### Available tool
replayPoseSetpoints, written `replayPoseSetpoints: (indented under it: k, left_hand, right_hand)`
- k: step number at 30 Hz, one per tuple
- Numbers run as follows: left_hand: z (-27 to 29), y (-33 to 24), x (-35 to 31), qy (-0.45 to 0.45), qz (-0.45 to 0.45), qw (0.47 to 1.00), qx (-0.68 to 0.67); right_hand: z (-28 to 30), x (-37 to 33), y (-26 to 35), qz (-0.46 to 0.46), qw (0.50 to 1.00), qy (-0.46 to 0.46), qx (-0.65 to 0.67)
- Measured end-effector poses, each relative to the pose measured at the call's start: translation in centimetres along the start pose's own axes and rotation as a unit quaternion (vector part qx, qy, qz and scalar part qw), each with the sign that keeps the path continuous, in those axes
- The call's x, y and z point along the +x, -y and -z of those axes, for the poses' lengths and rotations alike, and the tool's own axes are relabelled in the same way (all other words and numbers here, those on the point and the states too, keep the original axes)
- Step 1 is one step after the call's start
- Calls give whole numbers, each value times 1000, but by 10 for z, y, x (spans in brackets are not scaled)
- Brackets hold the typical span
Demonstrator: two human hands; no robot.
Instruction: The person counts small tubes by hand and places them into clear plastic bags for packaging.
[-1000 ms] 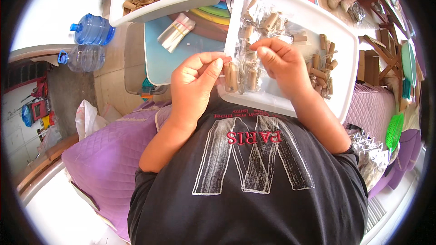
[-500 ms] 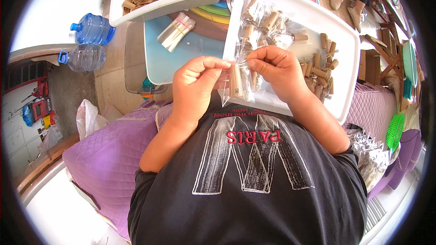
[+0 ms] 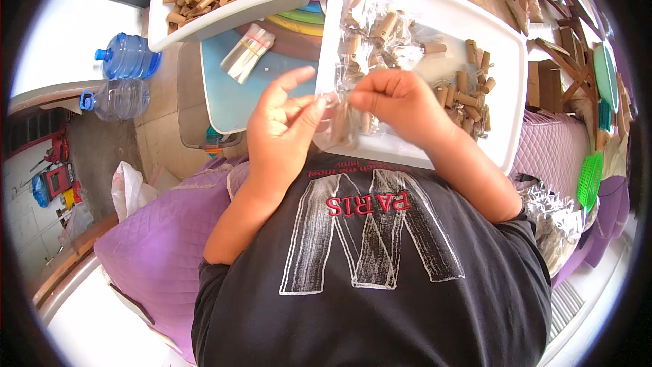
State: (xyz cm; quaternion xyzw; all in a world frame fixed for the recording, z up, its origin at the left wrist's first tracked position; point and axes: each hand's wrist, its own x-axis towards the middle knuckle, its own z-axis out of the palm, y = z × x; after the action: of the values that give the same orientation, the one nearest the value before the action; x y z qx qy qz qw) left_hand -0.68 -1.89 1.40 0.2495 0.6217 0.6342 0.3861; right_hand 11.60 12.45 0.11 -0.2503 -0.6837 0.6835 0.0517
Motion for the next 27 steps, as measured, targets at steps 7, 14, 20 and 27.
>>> replayPoseSetpoints:
  k: [7,14,20,27]
  left_hand:
    - [9,2,-1,-44,-9,999,-11]
    - [10,7,0,-23,-13,1000,-2]
    - [3,6,-1,11,1,1000,7]
    - [-3,12,6,34,-61,998,3]
  right_hand:
    - [66,2,12,-29,978,-185,88]
    - [87,-40,-42,94,776,61,-621]
    - [75,-37,-38,97,707,154,-684]
    - [78,-32,-8,13,971,-83,-224]
